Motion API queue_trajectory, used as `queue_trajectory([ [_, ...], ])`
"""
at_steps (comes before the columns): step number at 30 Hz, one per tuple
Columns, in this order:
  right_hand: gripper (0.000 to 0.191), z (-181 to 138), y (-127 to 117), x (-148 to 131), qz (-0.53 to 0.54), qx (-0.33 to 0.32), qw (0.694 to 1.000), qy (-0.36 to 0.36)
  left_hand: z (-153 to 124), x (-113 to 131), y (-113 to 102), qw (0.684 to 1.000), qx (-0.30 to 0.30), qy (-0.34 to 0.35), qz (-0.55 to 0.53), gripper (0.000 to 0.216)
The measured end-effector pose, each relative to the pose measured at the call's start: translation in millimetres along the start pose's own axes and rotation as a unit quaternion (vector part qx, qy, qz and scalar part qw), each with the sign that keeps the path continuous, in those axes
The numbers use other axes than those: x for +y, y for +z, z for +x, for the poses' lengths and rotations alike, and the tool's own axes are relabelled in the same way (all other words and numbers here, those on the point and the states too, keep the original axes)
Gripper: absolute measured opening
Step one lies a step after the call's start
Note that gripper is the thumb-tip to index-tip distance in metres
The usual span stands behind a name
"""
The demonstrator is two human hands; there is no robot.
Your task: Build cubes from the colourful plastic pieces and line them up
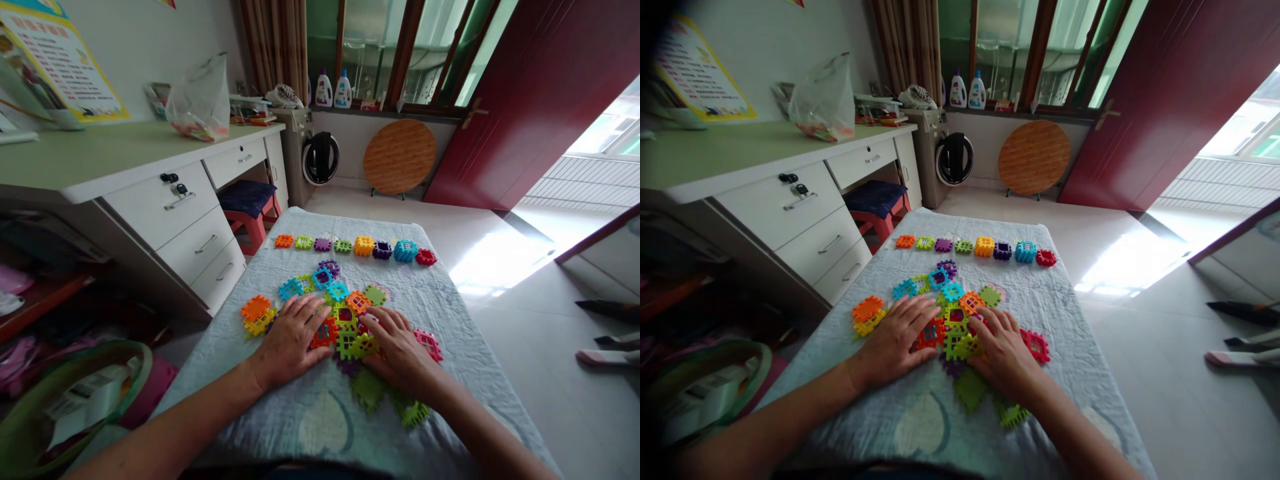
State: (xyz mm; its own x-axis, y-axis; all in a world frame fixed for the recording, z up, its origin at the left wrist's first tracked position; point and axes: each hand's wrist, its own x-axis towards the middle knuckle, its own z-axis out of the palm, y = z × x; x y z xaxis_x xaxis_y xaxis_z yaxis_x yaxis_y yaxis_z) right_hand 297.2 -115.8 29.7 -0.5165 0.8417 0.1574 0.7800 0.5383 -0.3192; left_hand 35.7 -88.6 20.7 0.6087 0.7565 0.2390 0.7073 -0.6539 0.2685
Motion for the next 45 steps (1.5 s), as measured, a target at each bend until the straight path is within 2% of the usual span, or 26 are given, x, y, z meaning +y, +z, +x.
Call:
queue_trajectory([
  [2,0.064,-4.9,-0.5,3.3,-0.002,0.028,0.999,0.018,5.6,-3.1,-2.0,1.0,0.013,-0.008,-0.008,0.065],
  [4,0.075,-14.4,-3.4,2.1,0.003,0.02,1.0,0.017,9.9,-7.2,-5.4,1.0,0.015,-0.008,-0.022,0.072],
  [6,0.09,-25.7,-6.2,-2.6,0.011,-0.021,1.0,-0.006,14.8,-12.9,-10.4,0.999,0.011,-0.012,-0.039,0.079],
  [8,0.099,-35.3,-6.3,-8.1,0.016,-0.068,0.997,-0.039,23.1,-20.6,-16.0,0.998,0.012,-0.025,-0.052,0.072],
  [11,0.092,-40.9,0.0,-12.1,0.014,-0.099,0.993,-0.069,45.0,-35.9,-21.0,0.996,0.025,-0.063,-0.058,0.05],
  [14,0.082,-35.9,7.7,-10.3,-0.001,-0.088,0.994,-0.063,75.5,-51.7,-17.2,0.993,0.024,-0.096,-0.064,0.043],
  [19,0.077,-19.2,10.2,-6.2,-0.022,-0.083,0.993,-0.083,121.3,-67.5,6.0,0.987,-0.02,-0.133,-0.09,0.035],
  [23,0.066,-9.0,7.3,-4.0,-0.021,-0.058,0.994,-0.09,138.0,-74.5,21.5,0.983,-0.022,-0.146,-0.11,0.035],
  [27,0.05,-3.3,0.4,-5.5,0.002,-0.024,0.996,-0.089,137.1,-75.6,18.4,0.981,-0.004,-0.146,-0.127,0.043],
  [30,0.041,1.6,-10.1,-11.3,0.031,-0.013,0.997,-0.066,130.0,-68.8,6.5,0.981,-0.015,-0.104,-0.165,0.04],
  [32,0.035,6.9,-19.0,-15.3,0.052,-0.021,0.996,-0.064,124.1,-61.1,-2.8,0.975,-0.034,-0.07,-0.209,0.035],
  [35,0.024,19.5,-31.7,-15.8,0.077,-0.036,0.993,-0.078,114.3,-48.4,-15.0,0.956,-0.093,-0.034,-0.277,0.034],
  [38,0.018,38.1,-39.2,-7.2,0.08,-0.008,0.996,-0.045,103.7,-39.4,-23.9,0.944,-0.13,-0.015,-0.302,0.037],
  [42,0.018,67.7,-32.5,10.2,0.048,0.06,0.997,0.027,89.6,-41.5,-33.2,0.964,-0.051,-0.055,-0.257,0.035],
  [45,0.035,85.0,-14.1,19.3,0.022,0.065,0.997,0.046,77.6,-53.6,-39.4,0.97,-0.005,-0.11,-0.216,0.031],
])
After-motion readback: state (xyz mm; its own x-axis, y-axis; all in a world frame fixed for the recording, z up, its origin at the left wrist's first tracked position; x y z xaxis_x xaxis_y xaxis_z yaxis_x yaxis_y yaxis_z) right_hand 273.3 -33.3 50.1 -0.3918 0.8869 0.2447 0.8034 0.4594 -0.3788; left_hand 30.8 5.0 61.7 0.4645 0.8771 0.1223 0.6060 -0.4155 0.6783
